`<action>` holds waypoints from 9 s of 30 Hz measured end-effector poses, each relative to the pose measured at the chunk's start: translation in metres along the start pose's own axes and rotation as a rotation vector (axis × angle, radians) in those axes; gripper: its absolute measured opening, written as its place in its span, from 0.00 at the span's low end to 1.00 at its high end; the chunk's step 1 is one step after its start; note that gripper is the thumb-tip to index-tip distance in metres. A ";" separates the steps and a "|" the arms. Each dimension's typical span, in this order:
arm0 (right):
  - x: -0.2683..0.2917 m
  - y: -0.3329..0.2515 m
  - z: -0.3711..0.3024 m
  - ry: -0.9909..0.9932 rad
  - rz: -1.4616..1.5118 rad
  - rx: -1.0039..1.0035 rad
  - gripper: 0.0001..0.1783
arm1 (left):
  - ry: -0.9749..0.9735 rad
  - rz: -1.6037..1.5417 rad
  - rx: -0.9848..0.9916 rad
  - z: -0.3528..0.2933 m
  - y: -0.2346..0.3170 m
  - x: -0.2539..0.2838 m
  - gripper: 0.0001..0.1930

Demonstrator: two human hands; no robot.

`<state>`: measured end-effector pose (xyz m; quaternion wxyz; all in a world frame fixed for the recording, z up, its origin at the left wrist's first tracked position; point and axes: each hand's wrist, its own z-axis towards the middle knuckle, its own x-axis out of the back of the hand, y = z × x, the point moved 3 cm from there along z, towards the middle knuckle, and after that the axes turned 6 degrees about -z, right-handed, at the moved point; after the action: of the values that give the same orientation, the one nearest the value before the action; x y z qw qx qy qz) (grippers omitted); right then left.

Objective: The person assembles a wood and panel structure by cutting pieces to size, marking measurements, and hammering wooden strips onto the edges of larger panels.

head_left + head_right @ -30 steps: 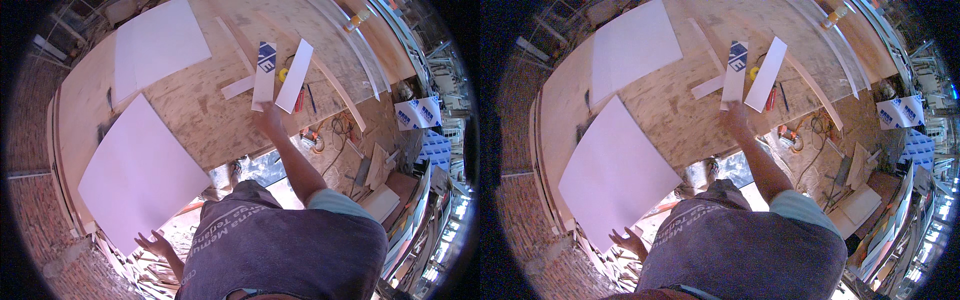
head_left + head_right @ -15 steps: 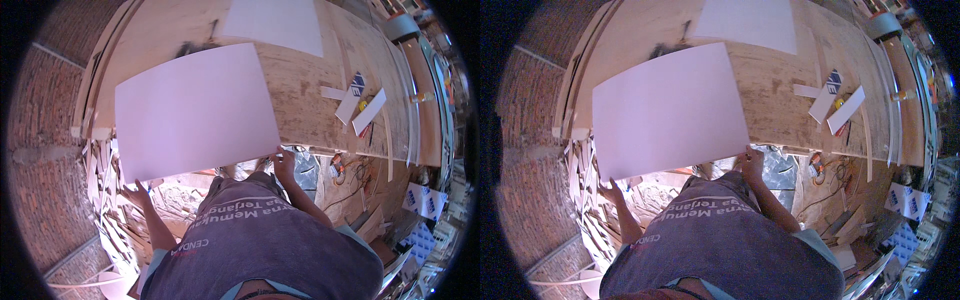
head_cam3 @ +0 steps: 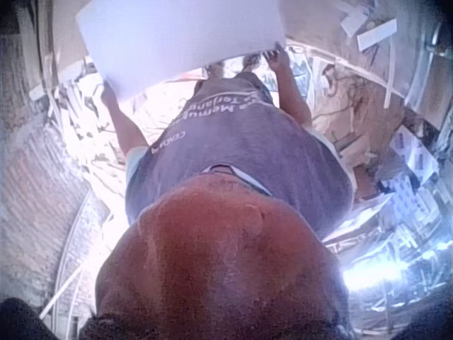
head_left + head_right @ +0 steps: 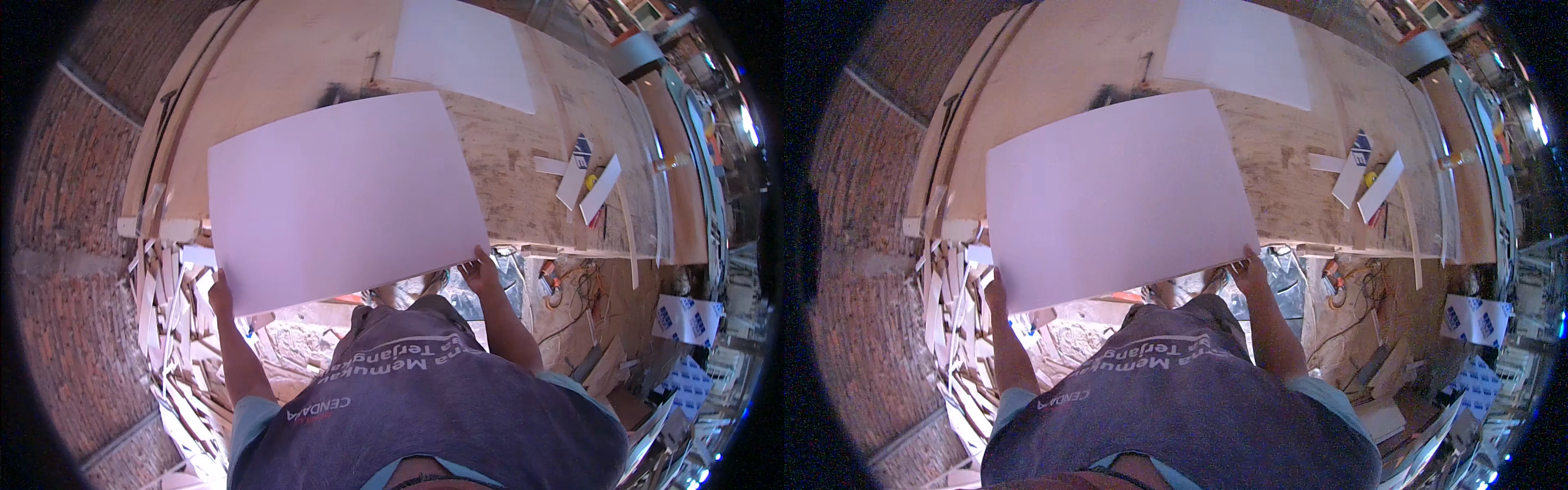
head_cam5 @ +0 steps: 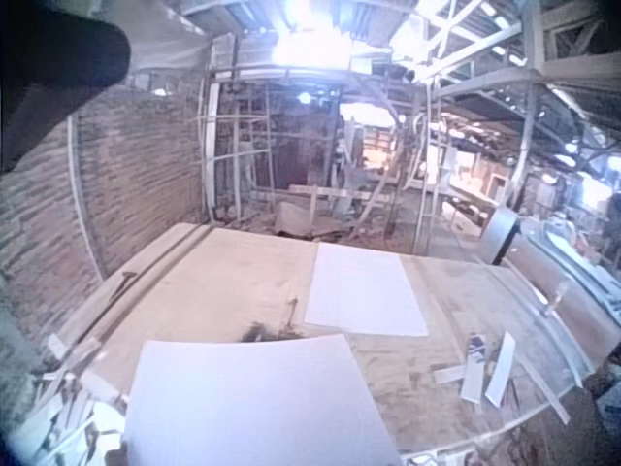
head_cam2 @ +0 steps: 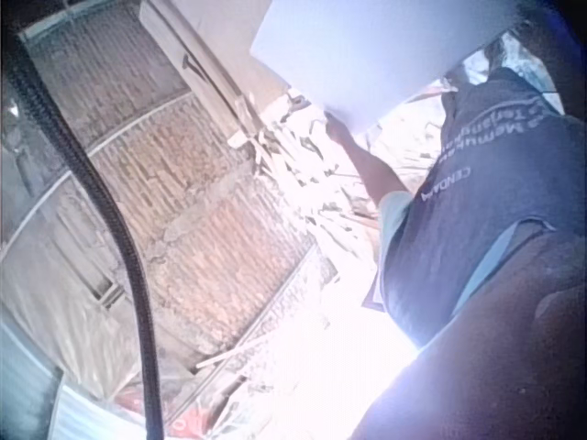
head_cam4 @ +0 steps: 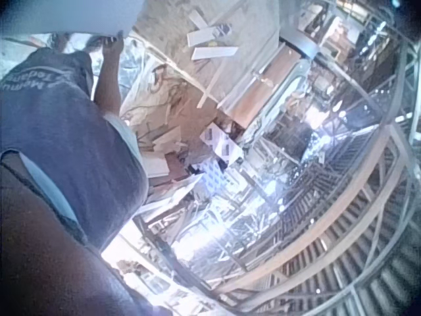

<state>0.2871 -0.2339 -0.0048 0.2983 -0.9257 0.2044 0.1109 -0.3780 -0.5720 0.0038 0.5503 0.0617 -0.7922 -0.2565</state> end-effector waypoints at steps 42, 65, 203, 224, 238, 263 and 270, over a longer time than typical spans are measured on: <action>-0.304 -0.180 0.158 -0.321 -1.561 0.891 0.27 | 0.556 -1.511 0.947 -0.508 0.120 -0.214 0.29; 0.025 0.046 -0.112 -0.303 -0.836 -0.035 0.40 | 0.262 -0.426 -0.036 -0.414 0.049 -0.083 0.25; -0.589 -0.100 0.207 -0.900 -2.064 1.070 0.20 | 0.226 0.340 -0.141 -0.011 0.510 -0.258 0.49; -0.447 -0.149 0.177 -0.940 -2.132 1.065 0.29 | 0.324 0.344 -0.190 -0.012 0.500 -0.267 0.50; -0.334 -0.190 0.150 -0.867 -2.354 0.777 0.32 | 0.339 0.384 -0.188 -0.009 0.496 -0.272 0.50; -0.140 -0.272 0.096 -0.829 -2.454 0.527 0.41 | 0.381 0.384 -0.273 0.002 0.480 -0.283 0.52; -0.087 -0.286 0.086 -0.788 -2.429 0.467 0.42 | 0.389 0.404 -0.292 0.006 0.473 -0.285 0.52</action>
<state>0.3296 0.0555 0.1000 0.4003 -0.3494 -0.8472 -0.0036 -0.1854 -0.0545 -0.0131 0.7345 -0.1285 -0.6230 -0.2364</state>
